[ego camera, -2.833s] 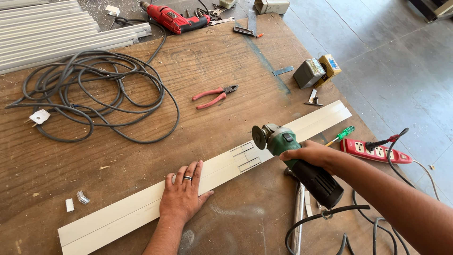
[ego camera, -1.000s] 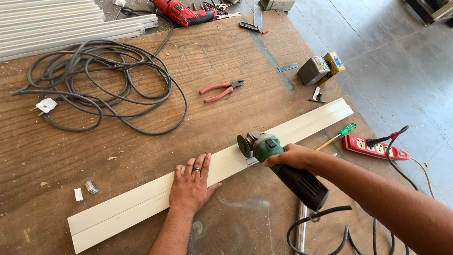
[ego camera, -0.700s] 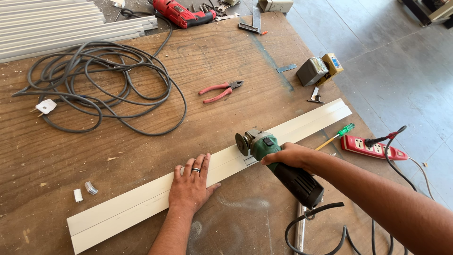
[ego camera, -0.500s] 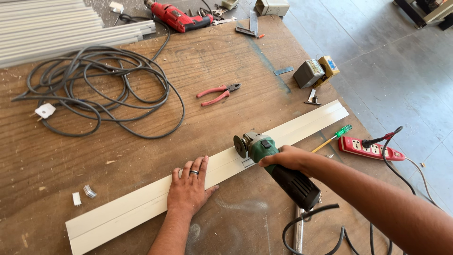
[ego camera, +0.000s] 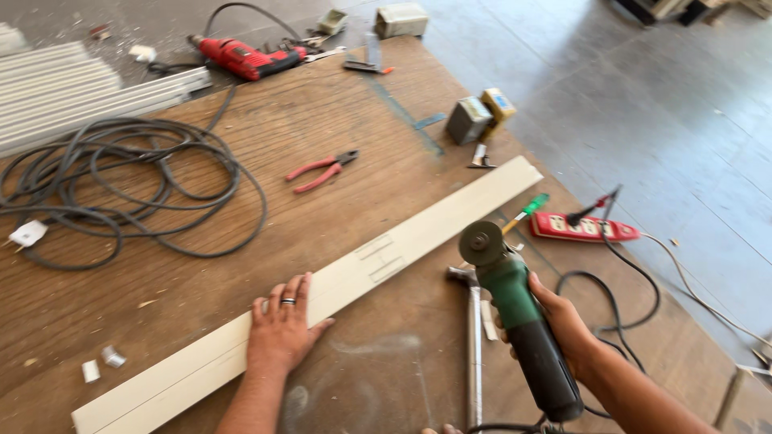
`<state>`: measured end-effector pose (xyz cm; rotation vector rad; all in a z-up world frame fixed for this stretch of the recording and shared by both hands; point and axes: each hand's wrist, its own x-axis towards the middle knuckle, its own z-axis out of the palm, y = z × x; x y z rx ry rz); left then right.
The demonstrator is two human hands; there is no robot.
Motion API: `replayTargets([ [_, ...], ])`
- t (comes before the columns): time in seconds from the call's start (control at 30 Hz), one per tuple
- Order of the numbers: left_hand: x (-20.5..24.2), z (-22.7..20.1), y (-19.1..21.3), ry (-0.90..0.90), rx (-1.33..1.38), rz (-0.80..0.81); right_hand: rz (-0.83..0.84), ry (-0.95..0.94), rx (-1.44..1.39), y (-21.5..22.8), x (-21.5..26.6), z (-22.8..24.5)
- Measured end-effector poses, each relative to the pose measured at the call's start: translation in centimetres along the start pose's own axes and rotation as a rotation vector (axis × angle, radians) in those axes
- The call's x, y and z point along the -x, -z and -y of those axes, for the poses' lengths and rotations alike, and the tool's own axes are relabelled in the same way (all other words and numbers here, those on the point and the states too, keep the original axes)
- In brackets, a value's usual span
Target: The person uses an angle grinder to cut notches into long white moldings on a wooden workbench. They also use a hammer and a green screwdriver to tap out the cut sections and adjust the pieces.
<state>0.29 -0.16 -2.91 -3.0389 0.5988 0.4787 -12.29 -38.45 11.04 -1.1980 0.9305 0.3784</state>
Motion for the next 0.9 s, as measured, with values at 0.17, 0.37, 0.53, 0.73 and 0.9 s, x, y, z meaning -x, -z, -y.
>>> replayTargets([
  [0.17, 0.9, -2.2, -0.4, 0.032, 0.031, -0.421, 0.011, 0.094, -0.242, 6.8, 2.5, -5.3],
  [0.37, 6.0, -22.0, -4.7, -0.048, 1.115, 0.109, 0.025, 0.13, -0.455, 12.5, 2.1, -11.7],
  [0.53, 12.3, -35.8, -6.2, -0.349, 1.673, 0.834, -0.014, 0.124, -0.462, 12.4, 1.6, -13.6],
  [0.73, 12.2, -36.0, -5.2, -0.011, 1.292, 0.83, 0.004, 0.079, -0.465, 10.5, -0.1, -12.8],
  [0.9, 10.1, -35.4, -7.7, -0.008, 1.428, 0.803, -0.044, 0.076, -0.3, 9.9, -2.0, -13.1],
])
